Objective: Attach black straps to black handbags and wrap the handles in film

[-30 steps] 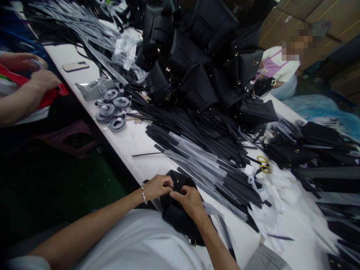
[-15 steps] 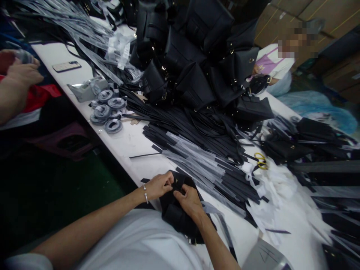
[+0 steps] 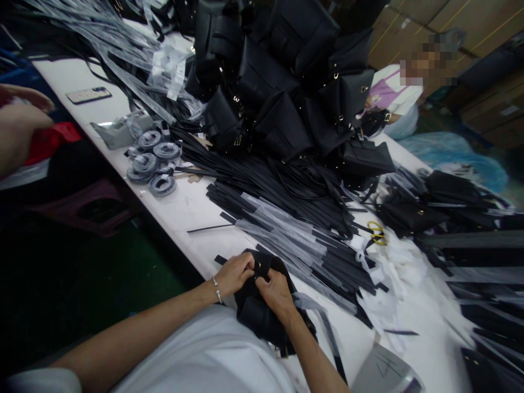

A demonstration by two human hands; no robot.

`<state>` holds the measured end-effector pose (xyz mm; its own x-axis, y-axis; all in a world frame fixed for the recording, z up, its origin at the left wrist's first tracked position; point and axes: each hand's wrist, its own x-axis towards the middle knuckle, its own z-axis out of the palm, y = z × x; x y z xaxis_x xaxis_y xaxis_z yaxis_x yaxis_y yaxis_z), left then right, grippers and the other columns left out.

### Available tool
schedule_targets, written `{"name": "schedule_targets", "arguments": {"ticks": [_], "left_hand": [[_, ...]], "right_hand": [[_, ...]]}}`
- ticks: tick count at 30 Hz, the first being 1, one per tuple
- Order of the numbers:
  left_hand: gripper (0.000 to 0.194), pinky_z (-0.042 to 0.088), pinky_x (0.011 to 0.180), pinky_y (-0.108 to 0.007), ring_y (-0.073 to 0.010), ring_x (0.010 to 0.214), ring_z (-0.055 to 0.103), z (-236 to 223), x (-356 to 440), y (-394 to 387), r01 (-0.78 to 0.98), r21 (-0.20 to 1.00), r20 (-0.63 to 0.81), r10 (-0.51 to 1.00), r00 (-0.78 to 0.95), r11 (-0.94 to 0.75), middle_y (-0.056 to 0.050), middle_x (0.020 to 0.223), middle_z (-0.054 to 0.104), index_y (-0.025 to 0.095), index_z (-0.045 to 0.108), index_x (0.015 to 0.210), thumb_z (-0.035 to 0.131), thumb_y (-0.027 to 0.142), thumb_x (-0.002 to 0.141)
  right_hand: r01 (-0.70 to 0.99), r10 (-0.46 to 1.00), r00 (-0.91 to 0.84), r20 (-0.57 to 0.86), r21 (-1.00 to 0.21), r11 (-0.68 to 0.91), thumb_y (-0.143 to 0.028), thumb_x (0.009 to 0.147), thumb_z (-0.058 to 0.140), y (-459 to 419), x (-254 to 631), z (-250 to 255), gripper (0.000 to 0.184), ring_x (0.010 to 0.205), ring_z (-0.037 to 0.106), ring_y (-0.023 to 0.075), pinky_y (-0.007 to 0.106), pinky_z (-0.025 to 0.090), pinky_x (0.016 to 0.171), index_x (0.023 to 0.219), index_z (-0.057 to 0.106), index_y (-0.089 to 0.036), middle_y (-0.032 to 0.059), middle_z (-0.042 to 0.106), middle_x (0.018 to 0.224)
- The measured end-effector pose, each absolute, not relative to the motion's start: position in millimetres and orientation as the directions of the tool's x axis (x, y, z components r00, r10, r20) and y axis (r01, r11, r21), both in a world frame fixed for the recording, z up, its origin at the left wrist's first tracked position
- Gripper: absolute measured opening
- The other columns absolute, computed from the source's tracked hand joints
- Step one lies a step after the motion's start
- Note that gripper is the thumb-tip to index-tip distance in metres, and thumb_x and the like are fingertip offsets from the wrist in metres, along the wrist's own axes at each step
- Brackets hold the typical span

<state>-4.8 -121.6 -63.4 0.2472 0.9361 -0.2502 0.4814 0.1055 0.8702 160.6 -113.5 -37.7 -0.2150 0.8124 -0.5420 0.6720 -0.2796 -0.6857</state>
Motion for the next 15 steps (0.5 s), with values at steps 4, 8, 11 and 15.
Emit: {"name": "schedule_targets", "arguments": {"ticks": [4,8,11,15], "left_hand": [[0.012,0.040,0.070,-0.026,-0.0148,0.076,0.051,-71.9,-11.8,-119.0,0.292,0.935,-0.296,0.897,0.328,0.201,0.002,0.080,0.055,0.020,0.051,0.084,0.055,0.015,0.073],[0.021,0.041,0.066,-0.023,-0.0131,0.073,0.051,-77.7,-18.7,-113.3,0.246,0.940,-0.319,0.861,0.397,0.234,0.003,0.079,0.055,0.019,0.051,0.085,0.062,0.017,0.067],[0.021,0.038,0.061,-0.022,-0.0124,0.069,0.048,-77.5,-16.4,-113.0,0.267,0.927,-0.352,0.855,0.381,0.264,0.004,0.074,0.052,0.019,0.051,0.083,0.062,0.016,0.065],[0.021,0.031,0.055,-0.023,-0.0110,0.062,0.042,-77.5,-7.5,-117.0,0.318,0.893,-0.417,0.853,0.315,0.319,0.006,0.068,0.045,0.020,0.050,0.083,0.058,0.013,0.065]], "right_hand": [[0.552,0.746,-0.201,-0.635,-0.703,-0.449,-0.030,0.073,0.053,-113.8,160.9,-41.9,0.019,0.046,0.053,0.0130,0.022,0.038,0.046,0.076,0.066,-0.016,-0.0019,0.060,0.055],[0.465,0.694,-0.266,-0.669,-0.720,-0.515,-0.033,0.071,0.058,-113.5,162.9,-37.4,0.018,0.047,0.052,0.0120,0.022,0.037,0.047,0.073,0.063,-0.016,-0.0021,0.060,0.056],[0.451,0.671,-0.301,-0.678,-0.721,-0.526,-0.034,0.072,0.059,-113.2,164.5,-34.6,0.020,0.049,0.053,0.0117,0.022,0.038,0.048,0.076,0.064,-0.016,-0.0018,0.061,0.058],[0.498,0.710,-0.242,-0.661,-0.713,-0.494,-0.030,0.071,0.058,-112.8,163.1,-38.3,0.017,0.047,0.051,0.0115,0.022,0.037,0.047,0.075,0.064,-0.015,-0.0022,0.060,0.056]]}}
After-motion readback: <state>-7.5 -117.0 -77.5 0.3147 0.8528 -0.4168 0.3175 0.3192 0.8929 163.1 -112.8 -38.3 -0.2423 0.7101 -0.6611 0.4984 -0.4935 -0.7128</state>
